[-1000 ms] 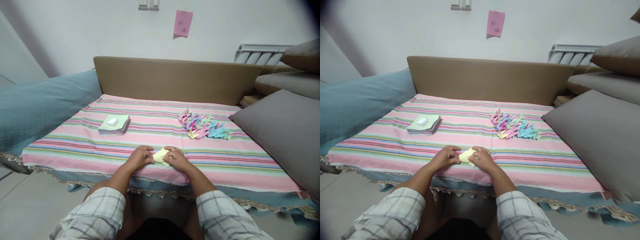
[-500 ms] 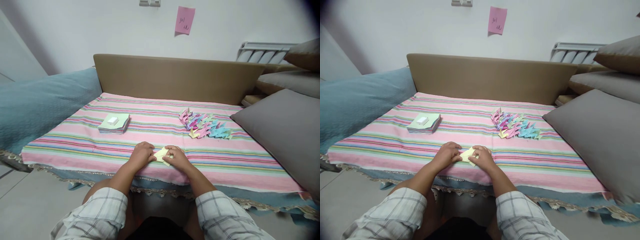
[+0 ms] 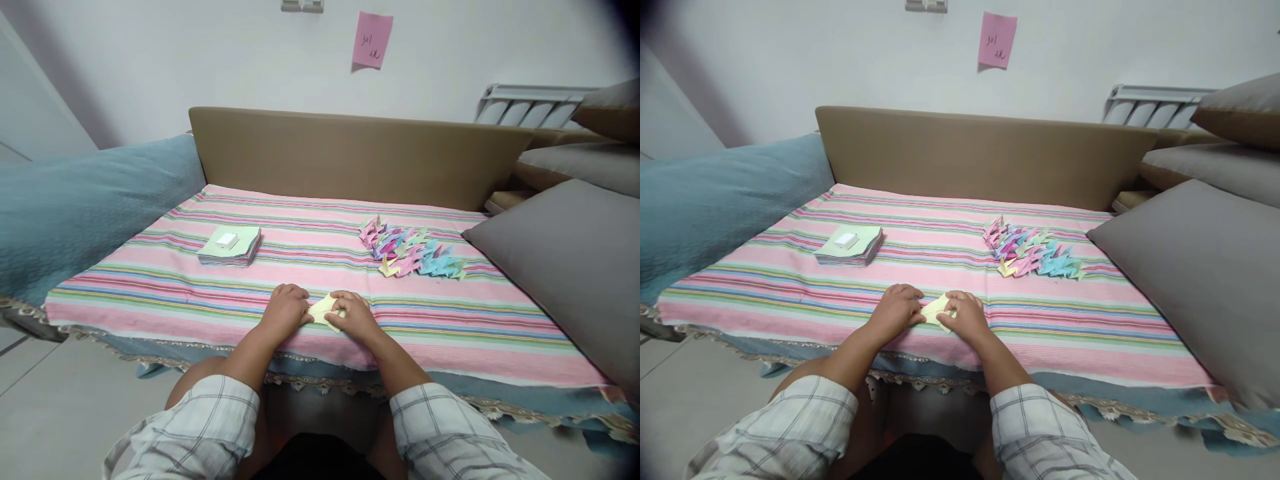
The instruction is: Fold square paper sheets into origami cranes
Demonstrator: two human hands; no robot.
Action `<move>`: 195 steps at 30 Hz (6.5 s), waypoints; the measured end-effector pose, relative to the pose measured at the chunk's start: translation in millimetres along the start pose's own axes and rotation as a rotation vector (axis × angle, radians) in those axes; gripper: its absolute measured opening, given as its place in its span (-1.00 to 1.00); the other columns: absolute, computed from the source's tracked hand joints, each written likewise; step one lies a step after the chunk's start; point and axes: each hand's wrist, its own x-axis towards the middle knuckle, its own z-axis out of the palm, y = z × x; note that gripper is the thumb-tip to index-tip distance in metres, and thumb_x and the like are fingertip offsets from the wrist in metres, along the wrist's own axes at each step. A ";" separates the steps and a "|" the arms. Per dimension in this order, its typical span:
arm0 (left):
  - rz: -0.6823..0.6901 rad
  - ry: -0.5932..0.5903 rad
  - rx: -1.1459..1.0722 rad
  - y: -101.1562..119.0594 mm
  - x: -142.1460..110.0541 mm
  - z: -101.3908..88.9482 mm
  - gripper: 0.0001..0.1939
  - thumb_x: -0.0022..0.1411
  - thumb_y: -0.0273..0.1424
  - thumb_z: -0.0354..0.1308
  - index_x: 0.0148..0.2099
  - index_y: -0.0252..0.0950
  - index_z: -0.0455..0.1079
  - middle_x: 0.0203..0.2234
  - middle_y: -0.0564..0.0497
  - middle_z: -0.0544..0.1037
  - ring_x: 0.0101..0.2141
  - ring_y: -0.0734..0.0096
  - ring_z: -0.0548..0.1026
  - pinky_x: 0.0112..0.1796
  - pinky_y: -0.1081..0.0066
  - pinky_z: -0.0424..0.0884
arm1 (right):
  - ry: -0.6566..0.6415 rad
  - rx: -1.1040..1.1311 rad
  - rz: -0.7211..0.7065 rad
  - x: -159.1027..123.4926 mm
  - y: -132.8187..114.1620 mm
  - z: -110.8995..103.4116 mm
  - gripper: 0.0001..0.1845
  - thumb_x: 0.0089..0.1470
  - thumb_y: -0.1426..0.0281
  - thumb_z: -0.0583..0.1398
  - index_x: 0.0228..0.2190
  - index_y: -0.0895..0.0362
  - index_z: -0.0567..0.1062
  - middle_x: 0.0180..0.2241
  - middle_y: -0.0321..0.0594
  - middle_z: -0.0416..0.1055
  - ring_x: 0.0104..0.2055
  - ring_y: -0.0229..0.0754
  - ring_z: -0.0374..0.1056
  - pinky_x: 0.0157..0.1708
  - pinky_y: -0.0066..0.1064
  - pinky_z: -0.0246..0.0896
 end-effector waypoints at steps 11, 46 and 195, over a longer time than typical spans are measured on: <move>-0.025 0.047 -0.101 -6.7 -17.7 3.7 -0.90 0.08 -0.31 0.22 -0.31 -0.18 0.50 -0.17 -0.02 0.52 -0.11 0.22 0.42 -0.08 0.23 0.24 | -0.010 -0.005 -0.035 -2.2 4.5 1.5 -0.77 -0.08 0.24 0.26 -0.29 -0.07 0.54 0.00 -0.29 0.36 0.05 -0.06 0.19 0.05 -0.14 -0.08; -0.209 -0.049 -0.157 -5.4 -17.6 2.6 -0.84 0.12 -0.27 0.09 -0.37 -0.19 0.45 0.04 0.01 0.35 0.04 0.11 0.24 0.02 0.06 0.14 | -0.046 -0.035 -0.031 -0.3 4.9 0.7 -0.80 -0.04 0.28 0.23 -0.29 -0.10 0.56 -0.01 -0.31 0.37 0.05 -0.06 0.19 0.04 -0.11 -0.06; 0.010 0.163 0.298 60.7 -46.6 45.9 -0.35 0.04 -0.33 0.14 0.22 -0.10 0.15 0.18 -0.05 0.24 0.03 0.06 0.24 0.07 -0.03 0.00 | -0.070 0.141 0.209 -5.9 32.4 -45.4 -0.83 -0.05 0.34 0.09 -0.44 0.13 0.45 -0.53 -0.32 0.36 -0.47 -0.26 0.25 -0.45 -0.47 0.11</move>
